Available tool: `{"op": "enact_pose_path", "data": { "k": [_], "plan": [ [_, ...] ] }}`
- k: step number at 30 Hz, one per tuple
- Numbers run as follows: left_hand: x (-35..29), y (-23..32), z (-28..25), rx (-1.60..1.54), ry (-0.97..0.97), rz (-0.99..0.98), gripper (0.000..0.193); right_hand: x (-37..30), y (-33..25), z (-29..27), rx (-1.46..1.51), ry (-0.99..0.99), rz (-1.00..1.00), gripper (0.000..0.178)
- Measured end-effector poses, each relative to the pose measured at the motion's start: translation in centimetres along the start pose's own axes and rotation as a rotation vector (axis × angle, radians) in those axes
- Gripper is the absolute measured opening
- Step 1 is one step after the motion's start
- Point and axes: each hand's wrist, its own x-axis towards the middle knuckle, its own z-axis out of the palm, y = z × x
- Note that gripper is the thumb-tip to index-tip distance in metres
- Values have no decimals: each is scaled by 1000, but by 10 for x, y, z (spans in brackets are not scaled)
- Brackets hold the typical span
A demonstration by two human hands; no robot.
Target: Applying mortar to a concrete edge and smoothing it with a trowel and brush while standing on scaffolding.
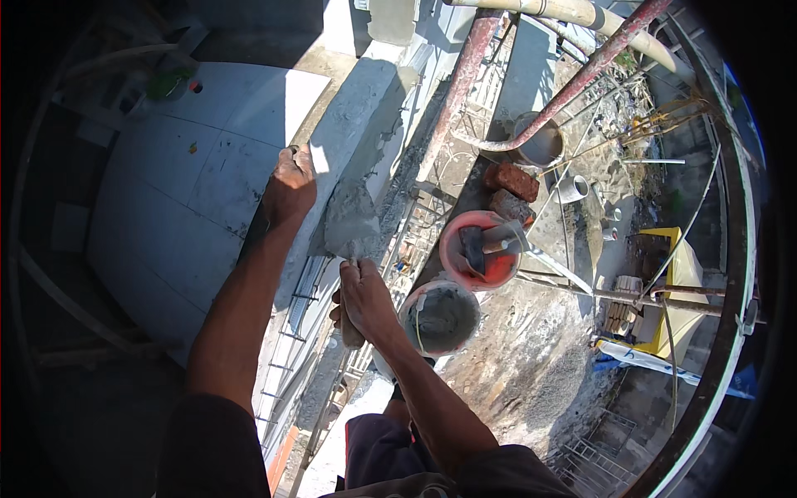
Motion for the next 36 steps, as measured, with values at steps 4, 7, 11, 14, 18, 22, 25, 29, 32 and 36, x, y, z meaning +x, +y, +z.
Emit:
{"op": "enact_pose_path", "data": {
  "k": [4, 7, 11, 14, 18, 22, 25, 29, 32, 36],
  "plan": [
    [-1, -1, 4, -28, 8, 28, 48, -43, 29, 2, 18, -69, 94, 35],
    [-5, -1, 1, 10, 0, 47, 50, -77, 52, -16, 54, -167, 150, 39],
    [0, -13, 12, 54, 35, 97, 56, -114, 107, -78, -55, -93, 89, 42],
    [45, -68, 4, 154, 116, 343, 61, -110, 173, -128, -260, 140, 124, 51],
    [27, -37, 11, 31, 51, 287, 70, -57, 276, -229, -647, 452, 276, 48],
    [36, -37, 13, -10, 12, 161, 77, 21, 324, -263, -832, 399, 593, 50],
    [37, -33, 13, -62, -48, 140, 76, 77, 352, -275, -930, 396, 638, 50],
    [17, -20, -9, -39, -12, 69, 77, 129, 373, -249, -916, 549, 641, 45],
    [23, -20, -7, -32, 13, 17, 78, 146, 373, -246, -771, 537, 624, 44],
    [15, -11, 8, -110, 30, 24, 77, 162, 385, -271, -1709, -596, 251, 44]
  ]
}}
